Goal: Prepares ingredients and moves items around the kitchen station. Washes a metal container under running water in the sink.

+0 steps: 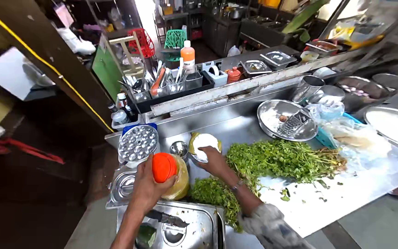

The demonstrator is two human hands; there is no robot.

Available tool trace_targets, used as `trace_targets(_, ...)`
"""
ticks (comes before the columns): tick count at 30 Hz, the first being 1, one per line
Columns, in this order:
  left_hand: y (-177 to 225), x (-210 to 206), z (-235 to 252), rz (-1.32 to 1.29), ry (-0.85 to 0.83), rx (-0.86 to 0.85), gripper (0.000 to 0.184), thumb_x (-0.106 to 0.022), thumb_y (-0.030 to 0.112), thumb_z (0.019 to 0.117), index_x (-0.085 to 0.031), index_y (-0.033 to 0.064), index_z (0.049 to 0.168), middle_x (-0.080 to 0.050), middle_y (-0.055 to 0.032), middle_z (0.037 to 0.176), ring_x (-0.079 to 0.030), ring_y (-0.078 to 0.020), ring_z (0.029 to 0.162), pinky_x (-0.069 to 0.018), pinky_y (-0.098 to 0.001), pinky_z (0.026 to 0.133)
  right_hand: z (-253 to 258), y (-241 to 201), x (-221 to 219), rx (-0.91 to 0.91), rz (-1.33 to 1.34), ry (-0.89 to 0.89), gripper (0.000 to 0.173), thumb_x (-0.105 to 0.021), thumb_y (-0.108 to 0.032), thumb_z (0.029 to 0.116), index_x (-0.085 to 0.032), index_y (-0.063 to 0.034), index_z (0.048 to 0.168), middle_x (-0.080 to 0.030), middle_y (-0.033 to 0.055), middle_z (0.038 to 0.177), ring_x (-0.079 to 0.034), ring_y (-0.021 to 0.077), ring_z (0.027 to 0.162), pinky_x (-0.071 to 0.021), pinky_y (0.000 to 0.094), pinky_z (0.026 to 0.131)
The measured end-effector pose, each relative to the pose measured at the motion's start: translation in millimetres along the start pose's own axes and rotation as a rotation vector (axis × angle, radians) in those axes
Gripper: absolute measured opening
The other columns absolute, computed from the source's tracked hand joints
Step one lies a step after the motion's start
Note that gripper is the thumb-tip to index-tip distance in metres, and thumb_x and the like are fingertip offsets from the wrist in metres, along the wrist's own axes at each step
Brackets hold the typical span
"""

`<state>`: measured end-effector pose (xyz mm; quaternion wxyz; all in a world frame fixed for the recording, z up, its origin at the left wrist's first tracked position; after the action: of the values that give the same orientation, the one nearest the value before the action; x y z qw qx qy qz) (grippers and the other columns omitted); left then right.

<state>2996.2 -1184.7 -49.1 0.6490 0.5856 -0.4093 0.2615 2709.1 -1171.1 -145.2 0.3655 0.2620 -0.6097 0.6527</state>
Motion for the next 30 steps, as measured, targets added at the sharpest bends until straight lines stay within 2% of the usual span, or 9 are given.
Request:
trace_targets(5, 9, -10, -10, 0.165, 0.108, -0.111, 0.116, -0.072, 0.072, 0.0682, -0.032, 0.0124, 0.16, -0.048, -0.0231, 0.146, -0.058, -0.0378, 0.122, -0.0538, -0.0548, 0.095, 102, -35, -57, 0.312, -0.164, -0.29, 0.094, -0.094, -0.038, 0.0674, -0.052, -0.0242, 0.151, -0.046, 0.0152, 0.155, -0.043, 0.0424, 0.141, -0.0444, 0.0678, 0.103)
trace_targets(10, 29, -15, -9, 0.389, 0.128, -0.182, 0.119, -0.068, 0.075, 0.0572, -0.04, 0.0167, 0.157, -0.049, -0.0245, 0.147, -0.056, -0.0464, 0.122, -0.0528, -0.0596, 0.089, 97, -84, -29, 0.287, -0.23, -0.554, 0.074, -0.085, -0.017, 0.0836, -0.053, -0.019, 0.15, -0.048, 0.017, 0.153, -0.047, 0.044, 0.135, -0.0464, 0.0629, 0.101)
trace_targets(14, 24, -13, 7, 0.425, 0.018, -0.023, 0.12, -0.061, 0.087, 0.0606, -0.041, 0.018, 0.156, -0.056, -0.0214, 0.137, -0.061, -0.0412, 0.115, -0.0561, -0.0586, 0.082, 149, -30, -111, 0.501, -0.221, -0.356, 0.087, -0.091, -0.042, 0.0671, -0.056, -0.0268, 0.145, -0.055, 0.0185, 0.138, -0.055, 0.0419, 0.118, -0.0525, 0.0584, 0.084)
trace_targets(21, 26, -29, 15, 0.486, 0.123, -0.149, 0.111, -0.058, 0.082, 0.0623, -0.044, 0.0234, 0.155, -0.054, -0.0222, 0.142, -0.061, -0.0405, 0.116, -0.055, -0.0545, 0.086, 189, -12, -121, 0.03, -0.265, -0.158, 0.101, -0.077, -0.066, 0.0734, -0.041, -0.0216, 0.157, -0.048, 0.0227, 0.147, -0.049, 0.0454, 0.13, -0.0505, 0.0628, 0.092)
trace_targets(24, 22, -29, 18, 0.48, 0.118, -0.21, 0.109, -0.058, 0.081, 0.0627, -0.045, 0.0241, 0.155, -0.055, -0.0203, 0.141, -0.061, -0.0381, 0.116, -0.0547, -0.0533, 0.086, 189, -1, -114, 0.011, -0.114, -0.04, 0.119, -0.074, -0.083, 0.0626, -0.04, -0.0219, 0.158, -0.041, 0.0239, 0.153, -0.046, 0.0446, 0.132, -0.0479, 0.061, 0.1)
trace_targets(26, 28, -31, 22, 0.493, 0.132, -0.203, 0.107, -0.058, 0.079, 0.0621, -0.048, 0.0231, 0.153, -0.057, -0.0204, 0.139, -0.062, -0.0388, 0.113, -0.0543, -0.0536, 0.084, 174, 0, -85, 0.021, -0.069, -0.011, 0.108, -0.076, -0.079, 0.0657, -0.049, -0.023, 0.153, -0.044, 0.0199, 0.154, -0.047, 0.0403, 0.135, -0.0479, 0.0584, 0.102)
trace_targets(28, 36, -34, 28, 0.492, 0.149, -0.177, 0.107, -0.058, 0.079, 0.0613, -0.05, 0.0225, 0.152, -0.057, -0.021, 0.138, -0.061, -0.0411, 0.114, -0.0534, -0.0557, 0.084, 157, -7, -27, -0.279, -0.165, -0.446, 0.08, -0.071, -0.053, 0.093, -0.038, -0.025, 0.16, -0.032, 0.0081, 0.166, -0.033, 0.0307, 0.151, -0.0362, 0.0525, 0.118)
trace_targets(29, 40, -36, 32, 0.482, 0.15, -0.156, 0.107, -0.06, 0.079, 0.0616, -0.05, 0.0219, 0.151, -0.057, -0.021, 0.139, -0.06, -0.0421, 0.116, -0.0532, -0.0568, 0.086, 146, 24, -27, -0.113, -0.096, -0.147, 0.063, -0.073, -0.05, 0.0899, -0.063, -0.0131, 0.14, -0.059, 0.0161, 0.141, -0.055, 0.036, 0.13, -0.0492, 0.0549, 0.104)
trace_targets(30, 44, -38, 38, 0.47, 0.158, -0.138, 0.106, -0.06, 0.079, 0.0621, -0.051, 0.0211, 0.15, -0.057, -0.0211, 0.138, -0.06, -0.0428, 0.117, -0.053, -0.0575, 0.088, 138, 53, -25, -0.053, -0.006, -0.016, 0.053, -0.073, -0.048, 0.0893, -0.07, -0.0084, 0.125, -0.066, 0.0185, 0.124, -0.062, 0.0374, 0.117, -0.0524, 0.0565, 0.097)
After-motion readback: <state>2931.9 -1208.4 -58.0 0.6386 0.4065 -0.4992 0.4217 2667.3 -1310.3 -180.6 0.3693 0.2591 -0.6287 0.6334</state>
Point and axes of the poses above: each hand's wrist, its own z-axis towards the middle knuckle, its own x-axis out of the back of the hand, y = z × x, the point moved 5 cm from there along z, towards the middle knuckle
